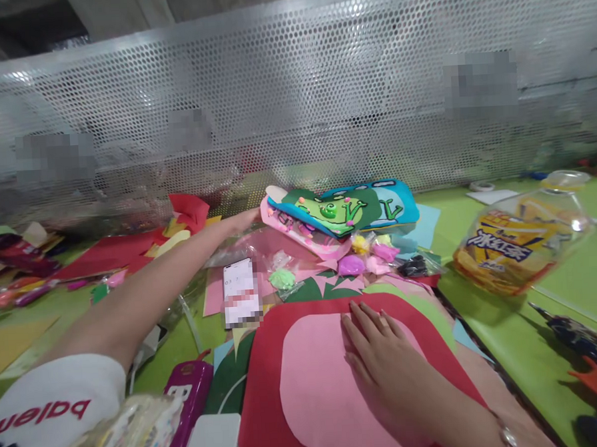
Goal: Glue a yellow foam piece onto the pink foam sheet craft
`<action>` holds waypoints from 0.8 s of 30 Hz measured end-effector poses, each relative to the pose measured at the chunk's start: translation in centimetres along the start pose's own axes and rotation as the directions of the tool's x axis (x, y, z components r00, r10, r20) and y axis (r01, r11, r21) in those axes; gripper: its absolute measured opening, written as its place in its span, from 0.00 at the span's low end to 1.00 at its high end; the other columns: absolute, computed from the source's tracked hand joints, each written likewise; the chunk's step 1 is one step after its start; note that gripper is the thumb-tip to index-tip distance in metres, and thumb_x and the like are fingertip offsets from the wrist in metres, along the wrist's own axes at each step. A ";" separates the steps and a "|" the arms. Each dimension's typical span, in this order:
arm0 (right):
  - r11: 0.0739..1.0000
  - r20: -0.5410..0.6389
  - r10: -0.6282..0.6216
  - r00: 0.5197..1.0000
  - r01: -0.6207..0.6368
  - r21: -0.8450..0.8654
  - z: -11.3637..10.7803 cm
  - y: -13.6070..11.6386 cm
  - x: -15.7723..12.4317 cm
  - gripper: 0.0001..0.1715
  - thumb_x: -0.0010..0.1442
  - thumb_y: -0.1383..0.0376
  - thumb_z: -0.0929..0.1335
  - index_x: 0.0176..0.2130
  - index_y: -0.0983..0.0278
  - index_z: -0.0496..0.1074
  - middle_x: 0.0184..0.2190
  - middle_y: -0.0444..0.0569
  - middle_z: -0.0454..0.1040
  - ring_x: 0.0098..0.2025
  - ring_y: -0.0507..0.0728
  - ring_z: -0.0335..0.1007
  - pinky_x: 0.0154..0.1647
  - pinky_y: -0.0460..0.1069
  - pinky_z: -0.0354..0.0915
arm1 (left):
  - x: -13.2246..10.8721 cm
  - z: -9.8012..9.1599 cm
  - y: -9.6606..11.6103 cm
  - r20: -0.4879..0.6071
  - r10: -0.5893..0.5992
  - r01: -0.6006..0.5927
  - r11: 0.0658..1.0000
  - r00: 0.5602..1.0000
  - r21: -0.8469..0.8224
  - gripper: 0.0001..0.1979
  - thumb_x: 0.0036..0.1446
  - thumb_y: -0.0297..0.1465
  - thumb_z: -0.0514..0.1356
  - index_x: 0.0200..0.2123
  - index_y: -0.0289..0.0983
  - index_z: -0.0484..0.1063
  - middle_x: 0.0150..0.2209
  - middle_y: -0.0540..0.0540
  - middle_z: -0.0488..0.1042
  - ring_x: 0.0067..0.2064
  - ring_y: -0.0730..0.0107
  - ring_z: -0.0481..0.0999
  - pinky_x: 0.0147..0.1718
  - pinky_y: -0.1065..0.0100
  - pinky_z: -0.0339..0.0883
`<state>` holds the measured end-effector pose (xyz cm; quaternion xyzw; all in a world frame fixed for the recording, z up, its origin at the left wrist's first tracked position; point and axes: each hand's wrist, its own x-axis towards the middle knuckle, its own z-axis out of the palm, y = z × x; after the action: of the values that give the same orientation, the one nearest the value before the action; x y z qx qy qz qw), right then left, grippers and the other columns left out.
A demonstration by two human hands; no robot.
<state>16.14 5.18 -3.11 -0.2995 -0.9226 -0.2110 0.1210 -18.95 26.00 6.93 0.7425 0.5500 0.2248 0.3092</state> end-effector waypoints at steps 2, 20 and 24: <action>1.000 0.001 0.021 1.000 -0.021 -0.001 -0.1 -0.1 0.1 0.26 0.61 0.62 0.58 0.56 0.70 0.61 0.57 0.61 0.62 0.60 0.68 0.52 0.51 0.62 0.61 | 0.6 0.3 1.4 0.057 0.034 -0.028 0.993 0.998 -0.114 0.24 0.50 0.37 0.48 0.50 0.37 0.68 0.51 0.45 0.71 0.53 0.61 0.66 0.55 0.59 0.55; 0.998 0.033 0.040 0.999 -0.041 0.049 -0.4 0.0 0.0 0.27 0.62 0.60 0.57 0.58 0.66 0.59 0.59 0.57 0.59 0.61 0.65 0.52 0.52 0.61 0.61 | 4.6 1.1 2.8 0.040 0.283 -0.283 0.959 0.958 0.011 0.30 0.48 0.30 0.49 0.58 0.39 0.59 0.58 0.48 0.63 0.63 0.63 0.51 0.61 0.57 0.39; 0.999 0.007 0.036 0.999 -0.036 0.020 -0.6 0.0 0.2 0.27 0.62 0.61 0.57 0.58 0.67 0.60 0.58 0.57 0.61 0.61 0.65 0.53 0.51 0.61 0.62 | 4.7 1.2 3.8 0.056 0.285 -0.283 0.958 0.957 -0.041 0.28 0.52 0.36 0.48 0.58 0.41 0.59 0.60 0.50 0.59 0.63 0.65 0.52 0.61 0.58 0.42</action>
<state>16.03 5.00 -2.49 -0.3154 -0.9195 -0.1984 0.1249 -14.18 29.51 8.68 0.8151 0.4243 0.2531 0.3026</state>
